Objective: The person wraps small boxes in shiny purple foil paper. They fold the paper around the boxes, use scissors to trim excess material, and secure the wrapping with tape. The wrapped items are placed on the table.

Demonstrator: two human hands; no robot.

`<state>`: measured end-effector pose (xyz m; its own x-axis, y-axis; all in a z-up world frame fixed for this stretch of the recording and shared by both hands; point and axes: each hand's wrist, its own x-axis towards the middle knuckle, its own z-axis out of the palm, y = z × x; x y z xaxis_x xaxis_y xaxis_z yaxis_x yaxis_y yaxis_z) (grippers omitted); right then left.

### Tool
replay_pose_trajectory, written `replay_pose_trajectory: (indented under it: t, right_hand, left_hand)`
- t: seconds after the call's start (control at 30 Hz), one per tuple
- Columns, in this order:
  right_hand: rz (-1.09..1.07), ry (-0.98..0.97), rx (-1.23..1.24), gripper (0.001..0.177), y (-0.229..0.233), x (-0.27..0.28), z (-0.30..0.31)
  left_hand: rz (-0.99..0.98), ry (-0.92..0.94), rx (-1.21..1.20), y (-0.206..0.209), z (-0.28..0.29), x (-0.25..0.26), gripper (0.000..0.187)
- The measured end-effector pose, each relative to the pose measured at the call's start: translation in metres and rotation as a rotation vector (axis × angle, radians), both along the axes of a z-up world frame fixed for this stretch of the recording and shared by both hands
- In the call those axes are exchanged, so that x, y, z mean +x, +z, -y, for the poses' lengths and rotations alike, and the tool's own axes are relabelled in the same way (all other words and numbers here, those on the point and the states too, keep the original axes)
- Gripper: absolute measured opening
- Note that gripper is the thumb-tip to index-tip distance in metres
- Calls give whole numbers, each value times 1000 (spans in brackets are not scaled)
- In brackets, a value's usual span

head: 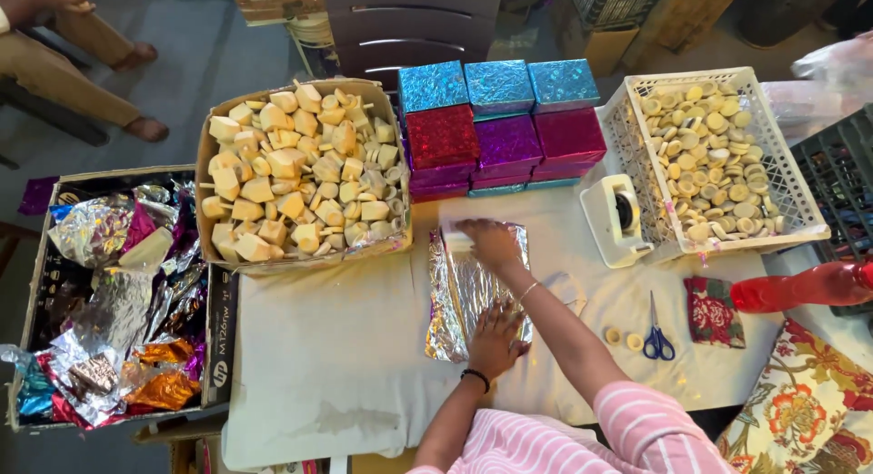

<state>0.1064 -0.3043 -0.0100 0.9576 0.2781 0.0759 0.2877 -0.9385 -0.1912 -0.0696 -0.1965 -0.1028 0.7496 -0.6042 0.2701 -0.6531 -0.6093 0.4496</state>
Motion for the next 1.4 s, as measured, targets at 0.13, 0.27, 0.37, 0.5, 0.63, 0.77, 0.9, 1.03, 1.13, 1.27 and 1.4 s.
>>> replay_pose_trajectory:
  t: [0.13, 0.27, 0.37, 0.5, 0.63, 0.77, 0.9, 1.03, 1.13, 1.27, 1.4]
  right_hand:
    - [-102, -53, 151, 59, 8, -1, -6]
    - [156, 71, -17, 62, -47, -102, -21]
    - [168, 105, -20, 65, -69, -113, -27]
    - [193, 49, -21, 66, -69, -52, -32]
    - [153, 10, 71, 65, -54, 23, -33]
    - [-154, -49, 197, 60, 13, 10, -32]
    - [100, 27, 186, 62, -13, -84, -12]
    - [204, 20, -16, 62, -47, -142, 16]
    - [238, -114, -116, 66, -86, -93, 34]
    - [48, -227, 12, 76, -39, -11, 33]
    - [-190, -316, -48, 54, -12, 30, 42]
  left_hand:
    - [34, -21, 20, -23, 3, 2, 54]
    - [-204, -65, 89, -72, 8, -10, 49]
    - [-546, -128, -175, -32, 8, 1, 45]
    - [-219, -144, -155, -9, 1, 3, 50]
    - [-120, -149, 47, -12, 1, 6, 52]
    - [-28, -137, 0, -7, 2, 6, 51]
    - [-131, -129, 20, -22, 0, 1, 48]
    - [-244, -121, 112, -35, 2, -3, 51]
    - [-274, -158, 152, -16, 2, 4, 48]
    - [-188, -165, 62, 5, -1, 4, 56]
    - [-155, -150, 34, 12, -2, 3, 63]
